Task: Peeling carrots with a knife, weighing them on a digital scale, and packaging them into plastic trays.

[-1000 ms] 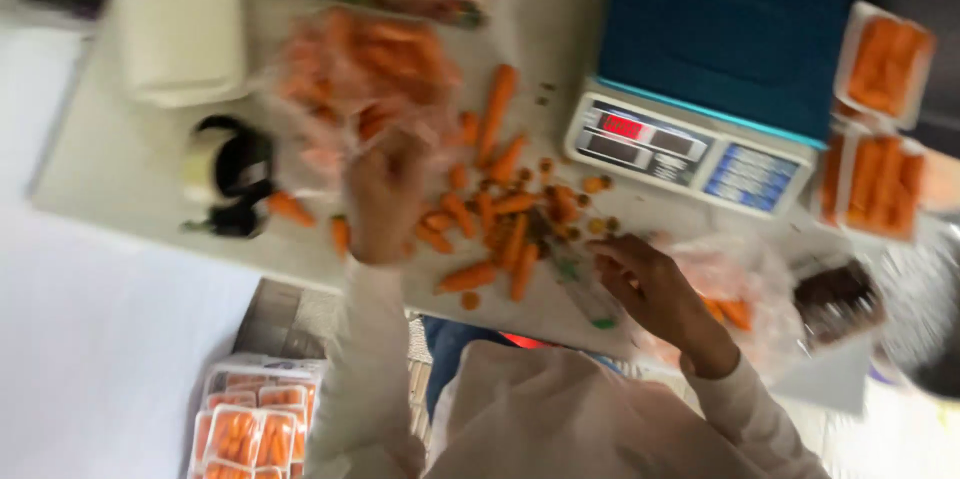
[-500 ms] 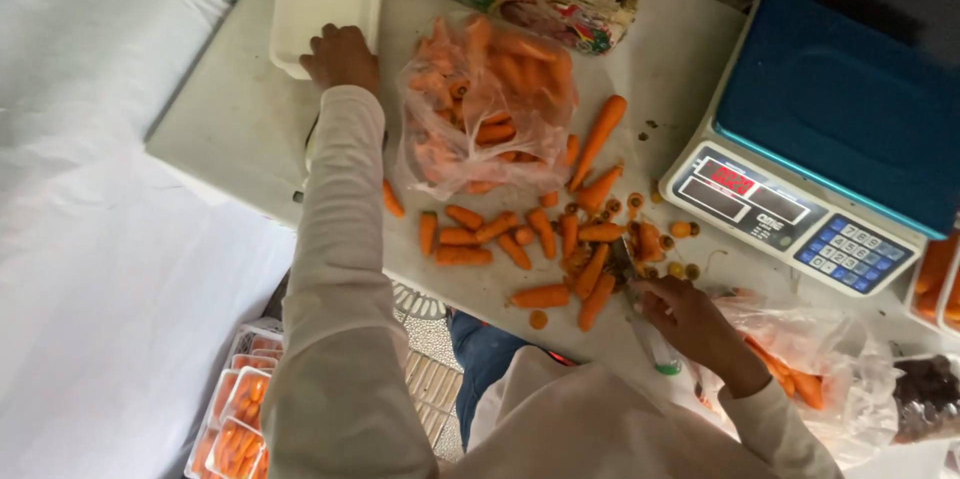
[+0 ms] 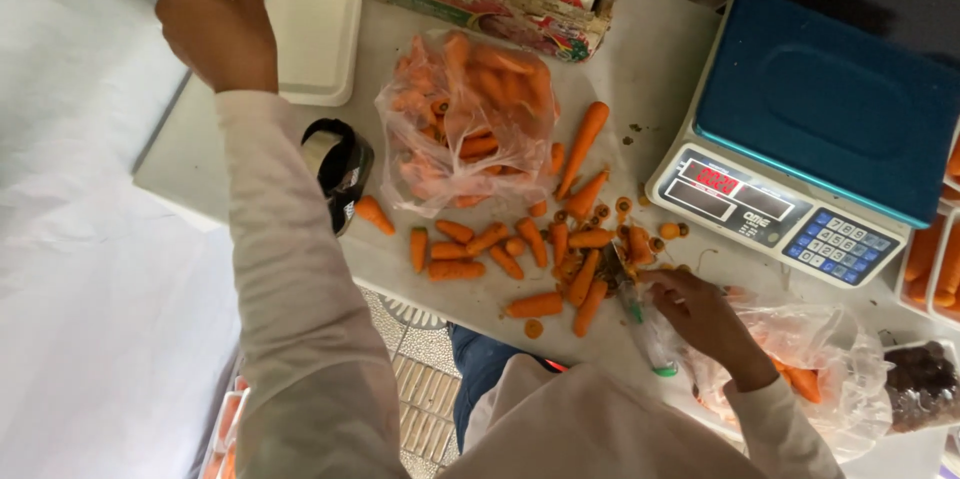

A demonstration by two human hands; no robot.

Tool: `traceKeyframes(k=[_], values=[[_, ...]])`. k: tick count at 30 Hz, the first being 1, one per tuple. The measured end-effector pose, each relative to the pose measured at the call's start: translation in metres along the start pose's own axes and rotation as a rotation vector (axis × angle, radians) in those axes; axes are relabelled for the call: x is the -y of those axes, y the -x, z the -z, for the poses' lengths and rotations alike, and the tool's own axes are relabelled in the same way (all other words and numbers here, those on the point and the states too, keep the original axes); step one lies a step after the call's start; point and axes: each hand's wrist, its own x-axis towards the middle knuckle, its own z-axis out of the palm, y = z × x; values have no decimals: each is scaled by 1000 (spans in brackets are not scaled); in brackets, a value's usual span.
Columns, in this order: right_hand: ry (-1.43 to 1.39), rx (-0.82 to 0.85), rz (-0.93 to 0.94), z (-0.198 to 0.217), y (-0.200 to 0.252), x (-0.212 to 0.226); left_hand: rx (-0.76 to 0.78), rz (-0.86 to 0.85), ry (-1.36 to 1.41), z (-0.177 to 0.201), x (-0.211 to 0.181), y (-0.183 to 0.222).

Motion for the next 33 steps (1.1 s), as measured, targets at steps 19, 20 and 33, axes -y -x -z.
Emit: traceKeyframes(k=[19, 20, 33], values=[[-869, -365, 129, 84, -44, 78, 258, -666, 966, 20, -209, 147], [-584, -556, 47, 96, -54, 51, 307, -638, 963, 20, -205, 149], [507, -1345, 215, 189, -157, -205, 485, -193, 887, 66, -171, 179]])
